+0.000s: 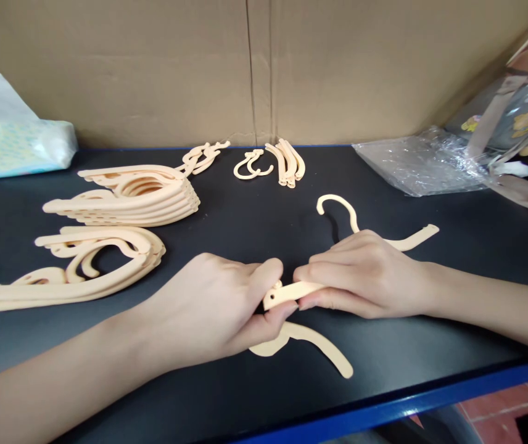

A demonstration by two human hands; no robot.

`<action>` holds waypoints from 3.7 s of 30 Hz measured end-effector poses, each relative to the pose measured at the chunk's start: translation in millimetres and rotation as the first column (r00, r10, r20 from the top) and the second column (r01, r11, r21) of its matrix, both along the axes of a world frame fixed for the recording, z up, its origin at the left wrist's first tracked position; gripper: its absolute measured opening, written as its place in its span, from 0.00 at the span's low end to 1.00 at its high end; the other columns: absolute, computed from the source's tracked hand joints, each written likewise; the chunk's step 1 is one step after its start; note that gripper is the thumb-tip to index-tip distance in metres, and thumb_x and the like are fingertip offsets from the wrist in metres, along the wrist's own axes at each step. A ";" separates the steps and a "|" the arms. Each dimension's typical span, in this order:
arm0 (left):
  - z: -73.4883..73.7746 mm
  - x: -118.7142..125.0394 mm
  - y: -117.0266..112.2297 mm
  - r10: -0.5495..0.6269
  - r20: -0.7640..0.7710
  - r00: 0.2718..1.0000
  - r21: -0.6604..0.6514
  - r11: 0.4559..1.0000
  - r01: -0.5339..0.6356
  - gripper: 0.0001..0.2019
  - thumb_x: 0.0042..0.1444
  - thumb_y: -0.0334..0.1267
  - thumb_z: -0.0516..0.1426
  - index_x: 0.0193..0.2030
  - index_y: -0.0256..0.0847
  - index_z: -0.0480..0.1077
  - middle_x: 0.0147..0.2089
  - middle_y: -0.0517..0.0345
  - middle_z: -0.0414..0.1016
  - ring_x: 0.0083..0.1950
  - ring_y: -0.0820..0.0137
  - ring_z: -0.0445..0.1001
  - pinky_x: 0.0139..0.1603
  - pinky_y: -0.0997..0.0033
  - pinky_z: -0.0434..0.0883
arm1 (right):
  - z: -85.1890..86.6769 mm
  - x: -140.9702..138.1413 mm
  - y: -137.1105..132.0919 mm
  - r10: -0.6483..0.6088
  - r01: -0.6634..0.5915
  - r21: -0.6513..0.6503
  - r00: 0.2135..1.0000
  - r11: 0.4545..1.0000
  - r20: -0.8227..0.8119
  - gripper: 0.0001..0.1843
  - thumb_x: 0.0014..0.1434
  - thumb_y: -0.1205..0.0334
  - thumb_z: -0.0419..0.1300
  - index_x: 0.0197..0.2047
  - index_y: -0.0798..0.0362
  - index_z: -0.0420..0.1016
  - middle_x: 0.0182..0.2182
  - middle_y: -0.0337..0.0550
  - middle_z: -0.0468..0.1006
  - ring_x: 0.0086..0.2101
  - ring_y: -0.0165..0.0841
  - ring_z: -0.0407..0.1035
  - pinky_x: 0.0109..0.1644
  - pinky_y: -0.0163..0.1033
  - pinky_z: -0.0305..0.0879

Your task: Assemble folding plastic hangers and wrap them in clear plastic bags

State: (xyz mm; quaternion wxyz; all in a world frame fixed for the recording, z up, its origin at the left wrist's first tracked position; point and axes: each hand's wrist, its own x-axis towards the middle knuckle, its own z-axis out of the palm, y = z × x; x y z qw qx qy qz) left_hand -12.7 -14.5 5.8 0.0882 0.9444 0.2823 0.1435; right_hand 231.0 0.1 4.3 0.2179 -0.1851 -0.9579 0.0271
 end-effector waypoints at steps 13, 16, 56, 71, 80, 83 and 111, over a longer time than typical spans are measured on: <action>9.2 1.5 -2.6 0.061 -0.031 0.998 -0.095 0.993 -0.064 0.16 0.72 0.46 0.46 0.32 0.45 0.53 0.21 0.72 0.55 0.18 0.75 0.59 0.21 0.74 0.51 | 0.5 -0.1 0.2 -0.023 0.024 0.010 0.999 1.000 -0.042 0.19 0.74 0.55 0.49 0.38 0.55 0.75 0.22 0.33 0.70 0.20 0.25 0.59 0.23 0.34 0.50; 5.3 1.2 -0.4 0.055 0.022 0.998 -0.073 0.996 -0.054 0.17 0.71 0.45 0.48 0.31 0.44 0.52 0.20 0.73 0.54 0.16 0.77 0.57 0.19 0.75 0.49 | 1.1 0.8 -0.6 -0.021 0.021 0.002 0.999 1.000 -0.040 0.19 0.74 0.55 0.49 0.39 0.55 0.75 0.22 0.33 0.70 0.20 0.25 0.60 0.24 0.34 0.50; -4.3 -2.6 -1.7 0.040 -0.031 0.999 0.104 0.994 -0.036 0.23 0.74 0.47 0.40 0.27 0.43 0.55 0.17 0.68 0.58 0.15 0.74 0.60 0.21 0.71 0.47 | -0.3 1.5 -0.3 -0.027 0.028 0.027 0.999 0.999 -0.036 0.20 0.74 0.53 0.49 0.39 0.56 0.75 0.23 0.34 0.74 0.21 0.24 0.64 0.25 0.34 0.52; 9.0 -6.5 -0.2 -0.059 0.093 0.994 0.137 0.990 0.046 0.13 0.73 0.44 0.48 0.37 0.40 0.63 0.30 0.62 0.68 0.33 0.71 0.65 0.28 0.73 0.58 | 1.2 8.3 7.7 -0.114 0.114 -0.078 0.993 0.990 0.001 0.21 0.69 0.45 0.55 0.39 0.55 0.78 0.26 0.37 0.78 0.24 0.27 0.67 0.32 0.35 0.56; 20.5 -3.7 -7.5 -0.059 0.125 0.990 0.101 0.994 0.047 0.11 0.61 0.25 0.46 0.39 0.41 0.66 0.40 0.54 0.75 0.44 0.64 0.69 0.40 0.64 0.67 | 5.9 18.2 26.3 -0.098 0.095 -0.166 0.995 0.982 -0.012 0.28 0.63 0.36 0.58 0.42 0.57 0.78 0.24 0.36 0.72 0.27 0.29 0.67 0.42 0.38 0.61; 18.1 -4.1 -8.2 -0.033 0.134 0.990 0.169 0.986 0.010 0.13 0.62 0.24 0.45 0.44 0.42 0.66 0.50 0.52 0.76 0.53 0.62 0.70 0.52 0.58 0.67 | 5.3 19.3 27.4 -0.085 0.078 -0.177 0.996 0.981 -0.035 0.29 0.63 0.36 0.57 0.46 0.57 0.76 0.25 0.36 0.72 0.28 0.29 0.67 0.41 0.37 0.62; 2.9 3.1 -0.8 0.052 0.310 0.949 -0.230 0.973 0.022 0.16 0.65 0.25 0.54 0.55 0.45 0.66 0.57 0.59 0.73 0.58 0.74 0.73 0.58 0.77 0.71 | -1.1 9.7 21.3 -0.259 0.258 -0.113 0.966 0.960 0.006 0.36 0.62 0.35 0.58 0.61 0.55 0.65 0.53 0.54 0.71 0.41 0.38 0.74 0.42 0.45 0.75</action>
